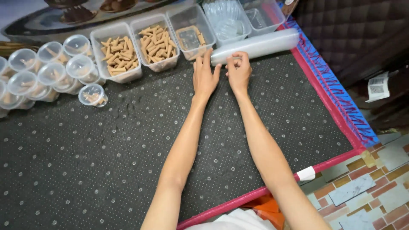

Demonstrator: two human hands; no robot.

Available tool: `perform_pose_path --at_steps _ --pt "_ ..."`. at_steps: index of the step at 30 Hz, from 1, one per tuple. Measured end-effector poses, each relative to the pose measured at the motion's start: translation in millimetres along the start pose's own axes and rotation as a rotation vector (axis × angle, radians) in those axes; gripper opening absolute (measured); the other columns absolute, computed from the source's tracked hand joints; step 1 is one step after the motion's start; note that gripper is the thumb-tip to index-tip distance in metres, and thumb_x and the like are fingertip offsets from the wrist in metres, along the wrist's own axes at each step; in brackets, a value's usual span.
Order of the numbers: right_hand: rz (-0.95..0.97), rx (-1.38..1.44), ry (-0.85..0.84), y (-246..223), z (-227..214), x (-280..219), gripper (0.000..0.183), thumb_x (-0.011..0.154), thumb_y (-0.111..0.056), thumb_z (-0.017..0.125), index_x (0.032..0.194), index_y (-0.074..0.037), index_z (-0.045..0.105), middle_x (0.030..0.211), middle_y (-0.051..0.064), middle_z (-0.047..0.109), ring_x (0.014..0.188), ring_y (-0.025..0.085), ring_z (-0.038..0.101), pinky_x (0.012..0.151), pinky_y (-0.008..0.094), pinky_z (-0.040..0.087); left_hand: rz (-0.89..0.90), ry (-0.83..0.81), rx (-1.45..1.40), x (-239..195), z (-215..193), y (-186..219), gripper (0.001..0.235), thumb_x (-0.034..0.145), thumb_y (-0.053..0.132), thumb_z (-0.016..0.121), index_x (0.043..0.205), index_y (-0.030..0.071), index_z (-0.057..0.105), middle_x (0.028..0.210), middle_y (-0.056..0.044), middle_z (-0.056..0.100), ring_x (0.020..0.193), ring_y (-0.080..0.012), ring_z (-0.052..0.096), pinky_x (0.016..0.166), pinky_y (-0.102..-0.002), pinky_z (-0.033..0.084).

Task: Packaging incense cones into small plastic containers and sealing them with lids.

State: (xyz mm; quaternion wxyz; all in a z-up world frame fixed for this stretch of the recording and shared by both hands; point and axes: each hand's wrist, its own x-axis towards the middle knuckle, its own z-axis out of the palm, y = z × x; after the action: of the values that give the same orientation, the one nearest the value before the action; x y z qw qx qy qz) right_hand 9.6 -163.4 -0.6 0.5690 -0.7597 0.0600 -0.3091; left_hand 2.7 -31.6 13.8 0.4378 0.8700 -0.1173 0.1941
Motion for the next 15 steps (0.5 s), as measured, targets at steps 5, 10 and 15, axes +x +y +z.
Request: perform_pose_path --at_steps 5,10,15 --pt "0.033 -0.045 -0.016 -0.8 -0.1 0.4 0.014 0.095 -0.01 0.067 0.107 -0.008 0.061 0.068 0.008 0.071 0.048 0.014 0.065 0.047 0.024 0.05 -0.026 -0.044 0.066 1.9 6.7 -7.5 0.061 0.094 0.022 0.074 0.147 0.015 0.045 0.11 -0.013 0.057 0.107 -0.0334 0.061 0.089 -0.046 0.057" --pt "0.053 -0.06 -0.027 -3.6 -0.5 0.9 0.013 0.095 -0.01 0.066 0.107 -0.009 0.06 0.069 0.007 0.072 0.049 0.013 0.065 0.048 0.023 0.051 -0.009 -0.005 0.137 1.3 14.2 -13.8 0.061 0.094 0.02 0.072 0.148 0.016 0.045 0.107 -0.011 0.057 0.104 -0.0317 0.061 0.089 -0.045 0.057" --pt "0.069 -0.072 -0.037 -7.4 -1.9 -0.3 0.012 0.097 -0.01 0.064 0.108 -0.009 0.06 0.07 0.006 0.072 0.049 0.012 0.066 0.048 0.023 0.052 -0.016 -0.025 0.14 2.9 17.3 -17.3 0.054 0.096 0.02 0.068 0.146 0.016 0.046 0.106 -0.009 0.056 0.104 -0.0298 0.061 0.09 -0.042 0.056"
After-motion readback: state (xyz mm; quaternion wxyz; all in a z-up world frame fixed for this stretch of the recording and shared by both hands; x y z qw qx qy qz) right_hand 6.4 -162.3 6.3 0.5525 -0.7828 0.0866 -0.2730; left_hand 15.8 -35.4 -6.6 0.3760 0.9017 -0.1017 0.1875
